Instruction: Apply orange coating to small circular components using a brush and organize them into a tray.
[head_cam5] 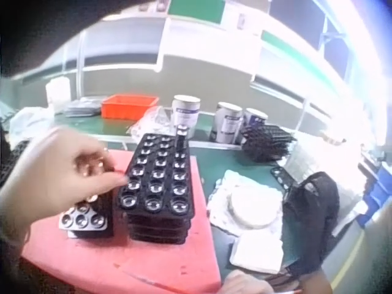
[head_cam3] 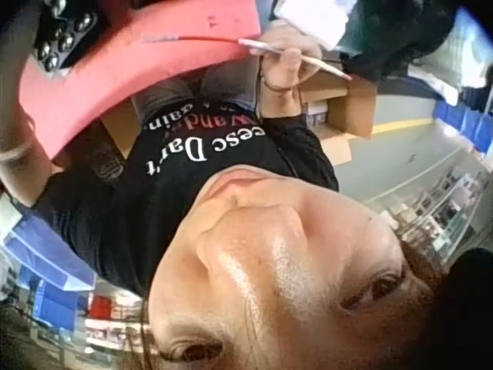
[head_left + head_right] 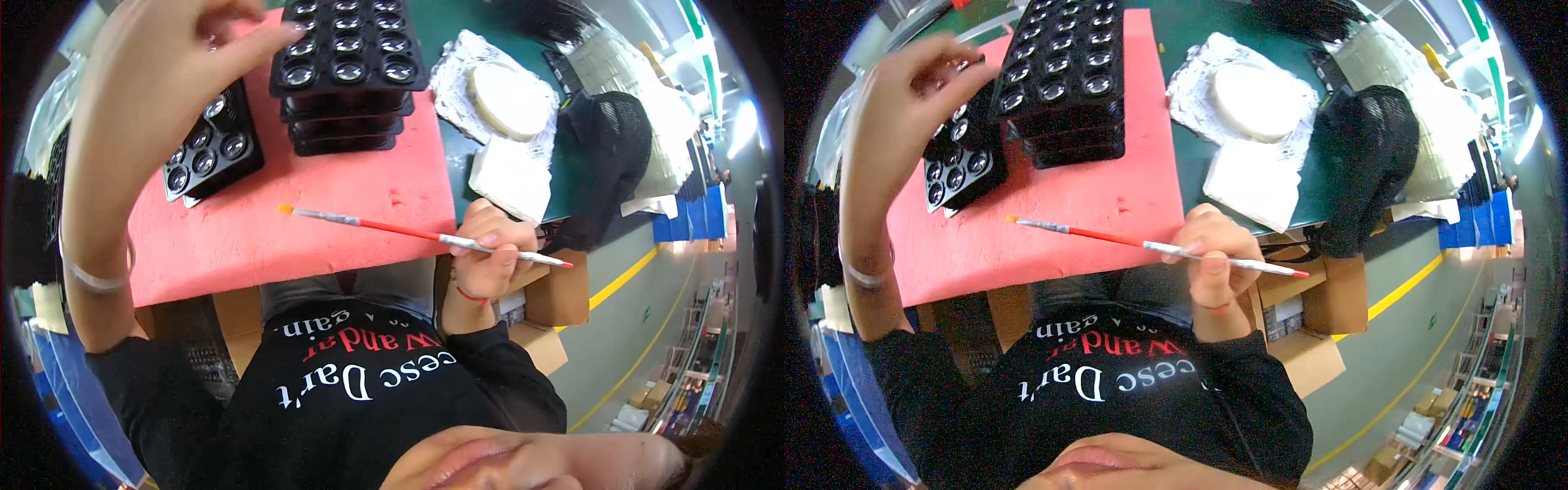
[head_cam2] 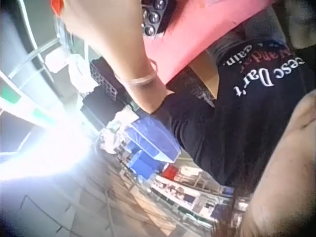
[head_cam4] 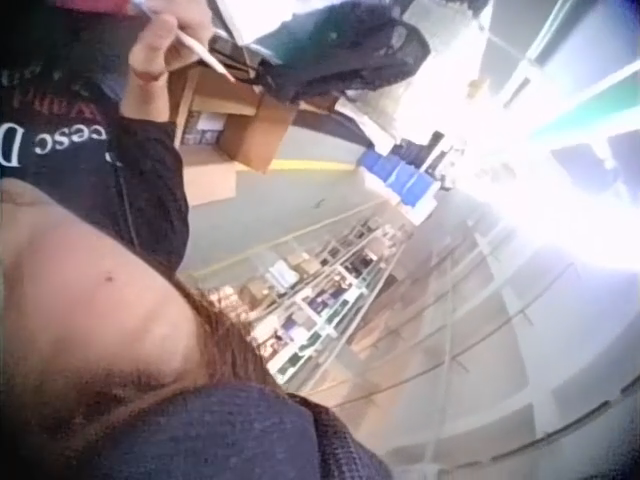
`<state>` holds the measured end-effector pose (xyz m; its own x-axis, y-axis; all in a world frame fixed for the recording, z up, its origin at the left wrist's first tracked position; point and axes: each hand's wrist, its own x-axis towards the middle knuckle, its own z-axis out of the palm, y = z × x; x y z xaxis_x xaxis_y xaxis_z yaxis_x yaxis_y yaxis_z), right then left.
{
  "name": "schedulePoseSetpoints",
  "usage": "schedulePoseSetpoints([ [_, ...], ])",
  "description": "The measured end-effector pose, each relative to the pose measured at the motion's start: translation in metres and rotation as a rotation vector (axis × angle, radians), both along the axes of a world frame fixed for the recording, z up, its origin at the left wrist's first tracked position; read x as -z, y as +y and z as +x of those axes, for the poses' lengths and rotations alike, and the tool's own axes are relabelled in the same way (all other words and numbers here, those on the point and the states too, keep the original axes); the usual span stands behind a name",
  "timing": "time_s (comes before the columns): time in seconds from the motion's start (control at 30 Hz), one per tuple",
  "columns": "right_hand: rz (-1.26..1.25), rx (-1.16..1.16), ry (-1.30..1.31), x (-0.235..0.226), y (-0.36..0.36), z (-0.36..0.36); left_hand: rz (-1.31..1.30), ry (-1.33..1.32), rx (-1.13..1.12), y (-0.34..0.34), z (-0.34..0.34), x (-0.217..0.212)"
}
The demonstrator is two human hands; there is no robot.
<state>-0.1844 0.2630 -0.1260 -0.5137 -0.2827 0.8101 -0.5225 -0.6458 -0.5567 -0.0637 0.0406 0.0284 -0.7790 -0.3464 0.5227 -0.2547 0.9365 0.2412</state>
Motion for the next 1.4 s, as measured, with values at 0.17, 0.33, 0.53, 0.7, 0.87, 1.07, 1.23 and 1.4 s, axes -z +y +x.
schedulePoseSetpoints([
  [0.17,-0.004,-0.037,-0.005,-0.001,0.006,0.000,-0.147,-0.013,-0.044,0.008,-0.076,-0.031],
  [0.33,-0.018,-0.097,-0.042,0.002,0.003,0.003,-0.065,-0.116,0.023,-0.037,-0.114,-0.012],
  [0.53,-0.072,-0.203,-0.127,0.001,0.004,0.006,-0.043,0.044,0.062,-0.010,-0.095,-0.018],
  [0.7,-0.092,-0.105,-0.246,0.000,0.030,0.001,0.503,0.047,0.230,0.037,-0.037,0.006],
  [0.87,-0.448,0.141,-0.275,-0.025,0.065,-0.036,0.511,-0.090,0.413,0.072,0.050,0.033],
  [1.07,0.135,0.918,0.072,-0.038,0.053,-0.062,0.946,0.033,0.124,0.076,0.066,0.095],
  [1.23,0.295,0.934,0.094,-0.046,0.049,-0.062,1.096,0.252,0.080,0.082,0.074,0.107],
  [1.4,0.377,0.937,0.098,-0.044,0.049,-0.059,1.182,0.171,0.092,0.082,0.072,0.099],
])
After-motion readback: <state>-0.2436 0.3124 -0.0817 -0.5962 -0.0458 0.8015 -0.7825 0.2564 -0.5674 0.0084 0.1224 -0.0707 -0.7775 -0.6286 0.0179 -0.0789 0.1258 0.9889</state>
